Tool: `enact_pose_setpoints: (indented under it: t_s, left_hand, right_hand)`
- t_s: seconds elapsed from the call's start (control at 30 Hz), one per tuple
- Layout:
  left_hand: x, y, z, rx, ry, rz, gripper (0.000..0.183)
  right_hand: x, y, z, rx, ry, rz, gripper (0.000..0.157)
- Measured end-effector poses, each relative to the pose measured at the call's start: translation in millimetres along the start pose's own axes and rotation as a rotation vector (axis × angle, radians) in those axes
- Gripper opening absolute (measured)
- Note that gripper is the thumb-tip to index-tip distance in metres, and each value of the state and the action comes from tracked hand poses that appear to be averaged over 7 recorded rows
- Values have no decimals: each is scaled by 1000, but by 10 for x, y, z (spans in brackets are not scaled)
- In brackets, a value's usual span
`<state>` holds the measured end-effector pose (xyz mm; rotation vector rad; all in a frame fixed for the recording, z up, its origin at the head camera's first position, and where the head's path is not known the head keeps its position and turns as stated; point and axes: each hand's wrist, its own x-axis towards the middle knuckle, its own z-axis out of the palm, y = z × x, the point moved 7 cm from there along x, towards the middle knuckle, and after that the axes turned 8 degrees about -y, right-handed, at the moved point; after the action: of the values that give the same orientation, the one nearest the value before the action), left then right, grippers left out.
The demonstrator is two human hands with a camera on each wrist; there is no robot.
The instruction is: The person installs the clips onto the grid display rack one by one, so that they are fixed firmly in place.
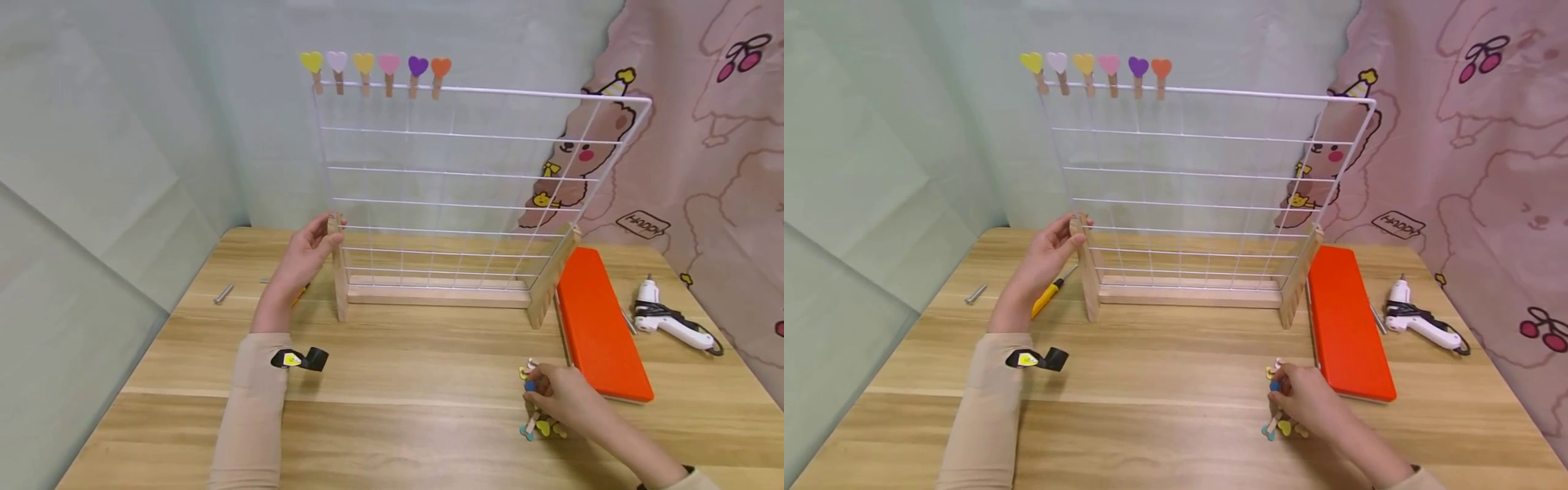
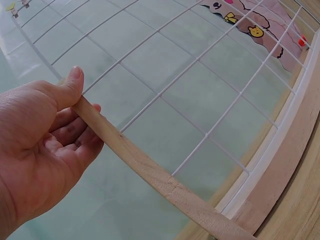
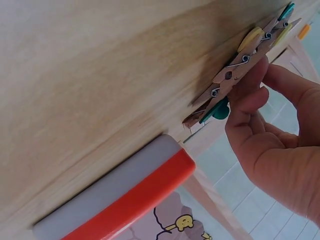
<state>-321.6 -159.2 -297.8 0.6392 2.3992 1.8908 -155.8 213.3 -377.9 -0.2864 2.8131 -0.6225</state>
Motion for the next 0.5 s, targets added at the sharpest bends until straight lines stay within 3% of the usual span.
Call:
enact_pose_setpoints:
  t_s: [0.3,0.5]
  left_hand:
    - [-89,200,40,-27,-9,4,53]
    - [-97,201,60,-46,-15,8,53]
  right_hand:
    - [0,-105,-110,25,-19,-115,17]
    - [162,-414,-376,58,11,-307,14]
